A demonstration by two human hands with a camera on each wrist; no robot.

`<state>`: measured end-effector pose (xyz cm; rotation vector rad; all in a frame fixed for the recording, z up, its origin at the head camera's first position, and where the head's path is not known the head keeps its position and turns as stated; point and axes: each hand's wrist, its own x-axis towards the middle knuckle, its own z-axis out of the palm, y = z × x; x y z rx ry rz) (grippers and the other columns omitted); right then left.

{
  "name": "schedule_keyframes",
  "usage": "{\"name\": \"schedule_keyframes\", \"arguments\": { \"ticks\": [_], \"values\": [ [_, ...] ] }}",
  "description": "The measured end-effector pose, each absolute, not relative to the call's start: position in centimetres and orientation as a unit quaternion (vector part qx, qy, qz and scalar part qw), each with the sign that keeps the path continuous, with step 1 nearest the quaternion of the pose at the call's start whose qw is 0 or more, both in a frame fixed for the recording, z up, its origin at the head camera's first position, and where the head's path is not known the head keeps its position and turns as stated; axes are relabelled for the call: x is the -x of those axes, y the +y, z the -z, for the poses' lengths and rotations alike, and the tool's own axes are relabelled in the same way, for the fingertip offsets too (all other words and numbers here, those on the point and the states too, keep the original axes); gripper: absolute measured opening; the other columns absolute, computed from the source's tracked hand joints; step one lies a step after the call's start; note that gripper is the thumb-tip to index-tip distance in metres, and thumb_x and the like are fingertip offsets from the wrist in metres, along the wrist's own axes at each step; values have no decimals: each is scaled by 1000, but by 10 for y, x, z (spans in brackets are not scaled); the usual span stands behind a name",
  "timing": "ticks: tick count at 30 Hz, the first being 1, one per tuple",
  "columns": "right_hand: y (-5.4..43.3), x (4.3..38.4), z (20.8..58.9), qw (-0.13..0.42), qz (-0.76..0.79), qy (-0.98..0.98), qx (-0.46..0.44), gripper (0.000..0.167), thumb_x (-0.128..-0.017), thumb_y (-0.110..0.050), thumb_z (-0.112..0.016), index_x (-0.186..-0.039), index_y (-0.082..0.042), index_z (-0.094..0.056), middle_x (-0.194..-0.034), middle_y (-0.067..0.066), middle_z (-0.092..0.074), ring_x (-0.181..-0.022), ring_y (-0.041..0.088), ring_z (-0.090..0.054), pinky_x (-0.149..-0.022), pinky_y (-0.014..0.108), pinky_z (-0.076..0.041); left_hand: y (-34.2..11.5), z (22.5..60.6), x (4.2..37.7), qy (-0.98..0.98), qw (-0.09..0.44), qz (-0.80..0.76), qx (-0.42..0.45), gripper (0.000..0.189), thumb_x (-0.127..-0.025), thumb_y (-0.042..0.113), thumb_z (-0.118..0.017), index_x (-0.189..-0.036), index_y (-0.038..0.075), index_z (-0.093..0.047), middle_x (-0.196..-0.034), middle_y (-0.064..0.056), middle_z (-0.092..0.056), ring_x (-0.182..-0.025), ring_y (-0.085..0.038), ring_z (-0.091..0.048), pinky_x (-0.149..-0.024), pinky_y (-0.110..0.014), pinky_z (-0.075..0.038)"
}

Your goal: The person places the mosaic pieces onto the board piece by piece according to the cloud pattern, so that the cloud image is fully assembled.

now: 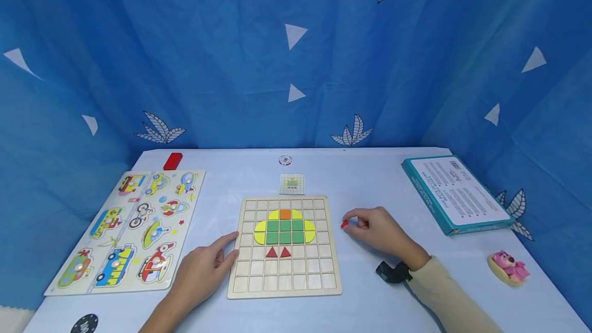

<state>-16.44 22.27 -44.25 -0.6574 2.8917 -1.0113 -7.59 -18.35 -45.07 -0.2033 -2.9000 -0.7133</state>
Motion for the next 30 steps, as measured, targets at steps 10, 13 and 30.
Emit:
{"name": "schedule_keyframes", "arguments": {
  "ticks": [10, 13, 30],
  "values": [
    [179, 144, 438, 19, 320, 911, 259, 17, -90, -29, -81, -105, -24, -77, -53, -15, -37, -47, 4, -38, -48, 22, -27, -185, 450, 76, -965, 75, 241, 70, 39, -94, 32, -75, -131, 20, -70, -54, 17, -37, -46, -3, -31, -49, -24, -26],
    [163, 140, 437, 29, 322, 904, 280, 16, -91, -28, -79, -106, -23, -77, -53, -15, -37, -47, 3, -37, -48, 22, -27, -186, 450, 76, -965, 75, 243, 67, 39, -94, 32, -75, -131, 20, -70, -54, 16, -37, -46, -3, -31, -48, -24, -26],
    [124, 130, 441, 48, 318, 888, 329, 15, -91, -28, -78, -106, -23, -78, -52, -18, -39, -46, -1, -39, -49, 20, -29, -187, 448, 76, -964, 78, 244, 69, 39, -95, 32, -75, -132, 20, -70, -54, 17, -37, -46, -3, -31, -49, -24, -26]
  ]
}}
